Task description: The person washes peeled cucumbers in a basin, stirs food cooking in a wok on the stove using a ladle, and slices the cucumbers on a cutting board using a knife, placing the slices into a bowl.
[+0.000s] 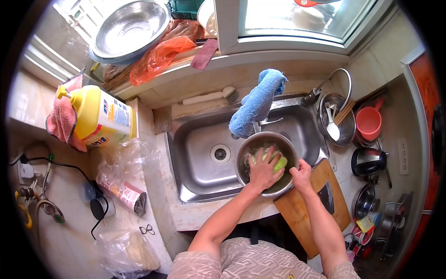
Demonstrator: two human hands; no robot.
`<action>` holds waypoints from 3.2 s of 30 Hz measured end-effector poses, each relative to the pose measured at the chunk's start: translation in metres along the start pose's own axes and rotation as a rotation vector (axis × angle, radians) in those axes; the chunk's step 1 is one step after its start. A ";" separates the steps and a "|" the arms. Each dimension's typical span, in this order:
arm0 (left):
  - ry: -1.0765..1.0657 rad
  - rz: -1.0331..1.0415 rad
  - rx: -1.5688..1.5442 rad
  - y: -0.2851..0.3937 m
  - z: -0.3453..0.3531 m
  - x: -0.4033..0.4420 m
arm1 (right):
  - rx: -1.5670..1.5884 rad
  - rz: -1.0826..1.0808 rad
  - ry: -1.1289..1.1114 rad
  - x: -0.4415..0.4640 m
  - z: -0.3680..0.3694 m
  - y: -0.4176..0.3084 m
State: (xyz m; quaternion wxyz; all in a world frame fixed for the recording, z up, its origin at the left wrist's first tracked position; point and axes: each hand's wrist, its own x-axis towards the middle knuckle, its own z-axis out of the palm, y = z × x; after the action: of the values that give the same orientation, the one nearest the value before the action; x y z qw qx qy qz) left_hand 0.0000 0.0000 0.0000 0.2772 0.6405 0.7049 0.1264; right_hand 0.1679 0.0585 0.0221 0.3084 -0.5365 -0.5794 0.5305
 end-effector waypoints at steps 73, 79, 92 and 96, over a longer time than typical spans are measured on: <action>0.404 -0.212 -1.712 -0.100 -0.101 0.017 | -0.122 0.415 -0.089 -0.036 0.022 -0.040; 0.236 -0.166 -0.827 -0.121 -0.076 -0.024 | 0.049 0.430 -0.173 -0.037 0.059 -0.046; 0.357 -0.319 -0.353 -0.120 -0.123 -0.032 | 0.200 0.275 -0.156 -0.034 0.125 -0.037; 0.278 -0.277 -0.266 -0.113 -0.137 -0.049 | 0.116 0.241 -0.158 -0.028 0.126 -0.046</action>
State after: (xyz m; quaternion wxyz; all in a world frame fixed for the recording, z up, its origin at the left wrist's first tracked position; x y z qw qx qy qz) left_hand -0.1683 -0.0398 0.0624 0.2741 0.4722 0.7945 0.2659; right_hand 0.0445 0.0022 0.0402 0.2262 -0.5401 -0.5017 0.6367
